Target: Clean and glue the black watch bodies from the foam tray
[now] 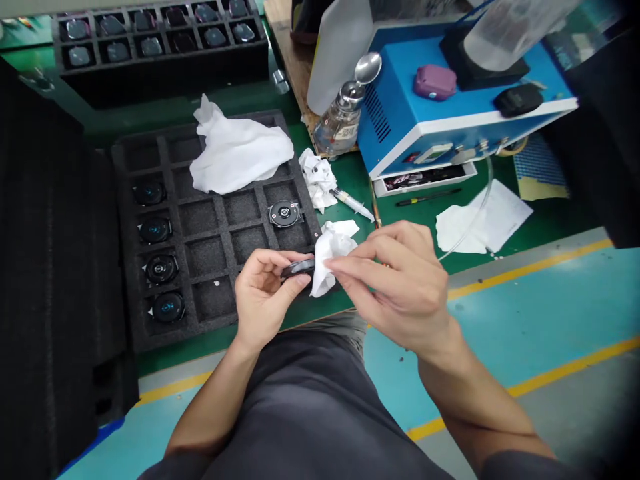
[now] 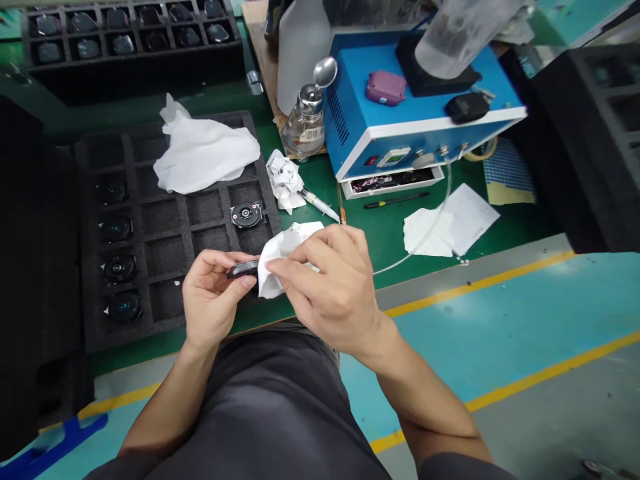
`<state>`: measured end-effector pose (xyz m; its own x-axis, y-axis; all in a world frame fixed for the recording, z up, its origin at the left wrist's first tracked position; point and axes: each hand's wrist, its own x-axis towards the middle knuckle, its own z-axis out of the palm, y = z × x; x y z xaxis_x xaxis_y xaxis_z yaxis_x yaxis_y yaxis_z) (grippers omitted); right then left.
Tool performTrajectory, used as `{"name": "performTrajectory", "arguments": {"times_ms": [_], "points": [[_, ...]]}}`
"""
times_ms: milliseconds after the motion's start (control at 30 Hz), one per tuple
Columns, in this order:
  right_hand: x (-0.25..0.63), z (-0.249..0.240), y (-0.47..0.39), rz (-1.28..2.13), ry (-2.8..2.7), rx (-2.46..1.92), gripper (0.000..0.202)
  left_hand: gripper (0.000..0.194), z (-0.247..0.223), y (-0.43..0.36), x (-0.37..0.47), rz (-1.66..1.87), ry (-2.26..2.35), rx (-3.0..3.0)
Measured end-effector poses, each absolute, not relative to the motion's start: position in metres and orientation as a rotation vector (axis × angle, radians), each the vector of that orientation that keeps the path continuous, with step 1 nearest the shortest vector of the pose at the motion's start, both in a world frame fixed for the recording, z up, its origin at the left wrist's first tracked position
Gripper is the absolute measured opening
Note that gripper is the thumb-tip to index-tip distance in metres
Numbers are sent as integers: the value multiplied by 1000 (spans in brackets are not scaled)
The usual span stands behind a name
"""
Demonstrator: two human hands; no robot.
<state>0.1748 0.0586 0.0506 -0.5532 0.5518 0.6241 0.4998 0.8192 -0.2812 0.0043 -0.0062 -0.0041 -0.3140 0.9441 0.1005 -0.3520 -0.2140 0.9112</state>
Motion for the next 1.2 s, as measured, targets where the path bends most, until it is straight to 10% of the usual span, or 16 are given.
{"name": "performTrajectory", "arguments": {"times_ms": [1200], "points": [[171,63,64,-136,-2459,-699,15,23,-6,-6,5,1687,1160,919]]}}
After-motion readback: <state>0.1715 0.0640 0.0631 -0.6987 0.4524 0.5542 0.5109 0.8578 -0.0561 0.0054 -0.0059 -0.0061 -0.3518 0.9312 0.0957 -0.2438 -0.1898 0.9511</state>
